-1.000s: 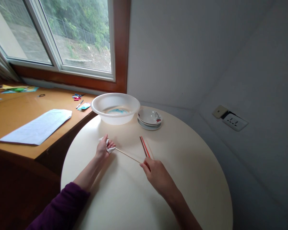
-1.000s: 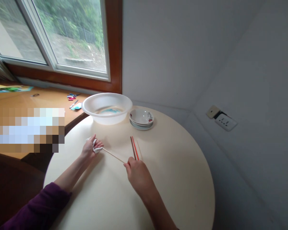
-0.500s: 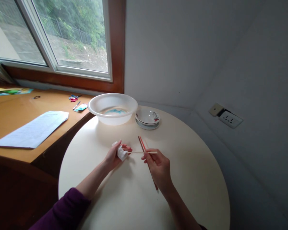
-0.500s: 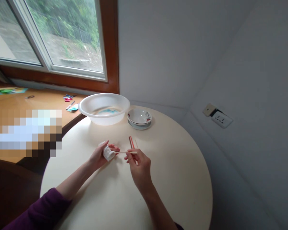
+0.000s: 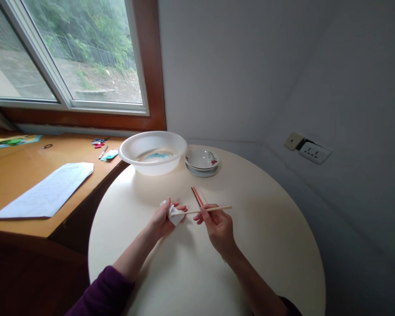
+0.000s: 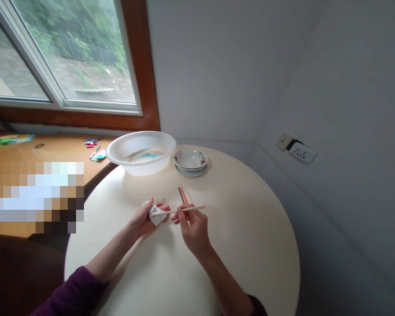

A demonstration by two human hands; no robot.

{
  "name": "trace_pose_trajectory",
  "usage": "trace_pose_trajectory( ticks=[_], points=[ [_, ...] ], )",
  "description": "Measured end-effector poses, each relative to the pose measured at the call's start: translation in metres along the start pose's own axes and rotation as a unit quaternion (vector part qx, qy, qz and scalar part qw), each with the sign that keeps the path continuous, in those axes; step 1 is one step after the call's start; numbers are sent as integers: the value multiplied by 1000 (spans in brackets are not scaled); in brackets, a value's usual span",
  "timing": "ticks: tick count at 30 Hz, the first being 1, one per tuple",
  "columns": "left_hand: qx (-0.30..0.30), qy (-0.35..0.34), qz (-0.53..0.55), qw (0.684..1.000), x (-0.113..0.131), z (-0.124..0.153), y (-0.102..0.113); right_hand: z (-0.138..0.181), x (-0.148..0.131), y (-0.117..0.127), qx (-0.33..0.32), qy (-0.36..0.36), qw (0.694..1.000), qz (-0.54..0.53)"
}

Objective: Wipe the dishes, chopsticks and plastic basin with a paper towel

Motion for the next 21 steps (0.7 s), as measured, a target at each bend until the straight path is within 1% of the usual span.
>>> trace_pose_trajectory(
  ticks=[2,7,13,17,19,21],
  points=[
    [-9,3,9,1000,-2,-1,-1,1,4,-3,-8,3,1000,-6],
    [-64,-4,9,998,0,0,-13,1,9,1,6,15,1000,8],
    [-68,-14,-3,998,2,1,-15,-2,-3,11,39,45,996,64],
    [-55,-8,-16,998,2,1,-11,0,-11,16,66,56,994,69],
    [-44,-3,-18,999,1,1,-9,3,-16,15,63,71,993,64],
    [-41,-1,-13,999,0,0,-8,5,-22,8,37,91,993,68]
  ],
)
Point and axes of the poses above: each hand's wrist, its own z-axis away from the middle knuckle, its own y-axis out of the back of the hand, x = y × z, the point moved 10 cm from there along -z, towards the middle knuckle, and after that the axes turned 6 degrees about -z, right-handed, at the moved point
